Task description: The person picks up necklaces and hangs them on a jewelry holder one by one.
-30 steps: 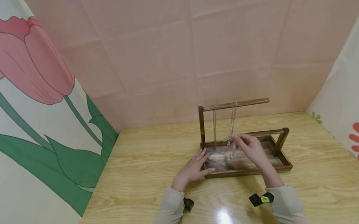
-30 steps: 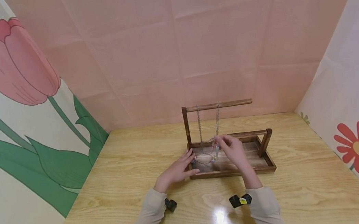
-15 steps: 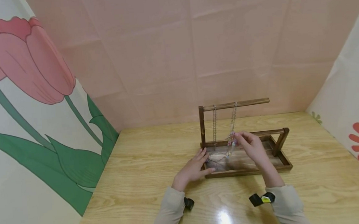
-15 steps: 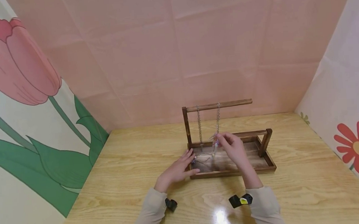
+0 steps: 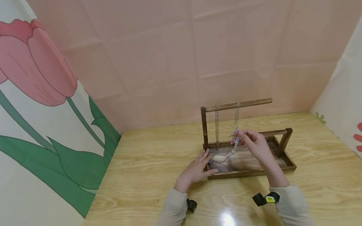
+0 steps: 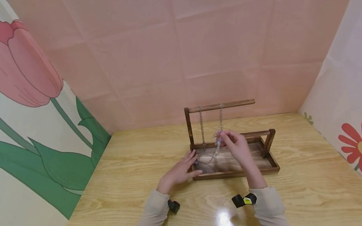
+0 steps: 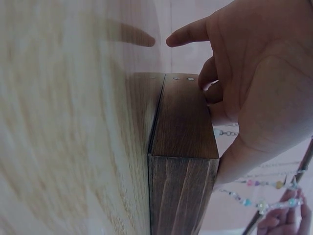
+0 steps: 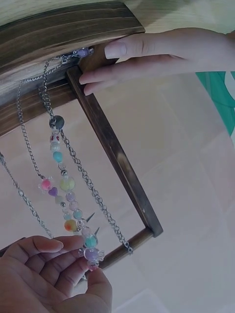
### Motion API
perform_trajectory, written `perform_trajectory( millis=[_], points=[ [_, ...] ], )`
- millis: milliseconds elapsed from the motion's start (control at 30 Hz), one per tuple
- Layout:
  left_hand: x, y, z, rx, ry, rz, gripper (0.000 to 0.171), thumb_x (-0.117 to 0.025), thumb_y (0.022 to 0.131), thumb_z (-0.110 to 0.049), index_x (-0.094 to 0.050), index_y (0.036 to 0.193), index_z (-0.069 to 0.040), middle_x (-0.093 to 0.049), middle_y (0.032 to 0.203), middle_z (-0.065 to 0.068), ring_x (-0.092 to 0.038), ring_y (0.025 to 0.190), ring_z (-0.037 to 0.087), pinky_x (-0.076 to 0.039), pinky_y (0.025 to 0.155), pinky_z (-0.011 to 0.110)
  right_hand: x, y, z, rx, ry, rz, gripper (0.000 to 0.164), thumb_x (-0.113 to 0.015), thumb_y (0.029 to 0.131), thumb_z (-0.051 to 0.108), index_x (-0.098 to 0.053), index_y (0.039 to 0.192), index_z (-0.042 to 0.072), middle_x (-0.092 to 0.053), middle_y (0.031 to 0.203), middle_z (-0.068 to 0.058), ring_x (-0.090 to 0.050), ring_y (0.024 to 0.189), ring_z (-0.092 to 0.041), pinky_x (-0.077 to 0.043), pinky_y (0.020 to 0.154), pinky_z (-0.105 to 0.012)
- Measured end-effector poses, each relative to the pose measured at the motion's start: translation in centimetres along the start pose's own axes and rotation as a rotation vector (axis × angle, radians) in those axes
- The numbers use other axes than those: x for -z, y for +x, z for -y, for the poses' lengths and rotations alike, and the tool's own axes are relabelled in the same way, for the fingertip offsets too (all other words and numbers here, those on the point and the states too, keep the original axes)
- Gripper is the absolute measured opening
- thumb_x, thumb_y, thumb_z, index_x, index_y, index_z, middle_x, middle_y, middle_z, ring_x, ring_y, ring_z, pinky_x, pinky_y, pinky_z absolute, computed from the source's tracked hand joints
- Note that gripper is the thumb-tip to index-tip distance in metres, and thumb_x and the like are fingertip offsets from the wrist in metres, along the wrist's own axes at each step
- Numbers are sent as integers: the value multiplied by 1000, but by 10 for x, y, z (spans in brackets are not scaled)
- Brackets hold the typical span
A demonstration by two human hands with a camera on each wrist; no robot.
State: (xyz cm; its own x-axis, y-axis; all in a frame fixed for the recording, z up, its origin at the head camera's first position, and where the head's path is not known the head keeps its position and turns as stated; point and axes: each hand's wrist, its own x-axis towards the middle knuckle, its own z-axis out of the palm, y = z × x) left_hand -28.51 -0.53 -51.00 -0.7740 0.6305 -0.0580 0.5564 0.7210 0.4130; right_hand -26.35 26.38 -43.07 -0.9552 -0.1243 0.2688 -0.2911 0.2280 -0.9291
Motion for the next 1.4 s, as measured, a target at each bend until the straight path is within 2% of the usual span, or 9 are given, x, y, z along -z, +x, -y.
perform_trajectory(
  millis=[67,133,267,533,867,1067,1267,1400],
  points=[
    [0,0,-1,1,-9,4,77,-36,91,-62,-18,149,-16,1,157,-1,1,144,18,-25,109,53,-10,-1,12,11,-19,-65,38,-47,97,31,-61,111,-2,-67,91,-1,-63,79,-17,-51,64,-22],
    [1,0,-1,4,-13,1,77,-37,91,-62,-19,149,-16,1,157,-2,0,144,18,-26,109,54,-16,1,13,6,-35,-148,37,-46,98,26,-60,108,-7,-66,85,5,-62,73,-14,-49,59,-20],
    [0,1,-1,14,-6,2,78,-38,90,-63,-19,149,-16,1,157,-3,0,144,17,-26,109,53,-14,3,21,-7,-31,-174,38,-48,97,27,-60,106,-8,-64,82,13,-60,72,-9,-49,58,-18],
    [-1,1,1,5,-3,-2,78,-39,89,-63,-18,149,-16,1,157,-2,0,144,16,-26,109,52,-9,8,25,-30,-118,-182,46,-47,96,39,-60,108,-3,-62,83,11,-58,78,-11,-48,63,-20],
    [-1,1,1,-8,3,-10,78,-38,90,-62,-19,149,-14,0,157,-1,0,144,17,-25,110,50,-2,14,31,-10,-79,-196,44,-48,96,35,-58,110,-6,-62,82,14,-58,74,-5,-49,61,-17],
    [-2,1,1,-11,22,-17,79,-39,90,-62,-20,149,-14,-1,157,0,0,144,18,-25,111,48,4,17,31,-2,-48,-188,44,-48,96,35,-58,113,-4,-65,88,15,-59,77,-9,-51,63,-24],
    [0,0,0,-9,15,-11,79,-37,90,-63,-19,149,-14,0,157,-1,0,144,18,-26,110,51,9,20,32,-6,-96,-191,44,-46,96,39,-59,111,0,-64,91,15,-57,79,-7,-49,64,-25],
    [1,-1,-1,-8,16,-11,79,-37,90,-63,-19,149,-14,-1,157,-1,-1,144,19,-27,108,53,11,22,35,-3,-109,-200,45,-46,96,38,-59,112,-2,-64,91,14,-58,79,-6,-48,64,-24]
  ],
)
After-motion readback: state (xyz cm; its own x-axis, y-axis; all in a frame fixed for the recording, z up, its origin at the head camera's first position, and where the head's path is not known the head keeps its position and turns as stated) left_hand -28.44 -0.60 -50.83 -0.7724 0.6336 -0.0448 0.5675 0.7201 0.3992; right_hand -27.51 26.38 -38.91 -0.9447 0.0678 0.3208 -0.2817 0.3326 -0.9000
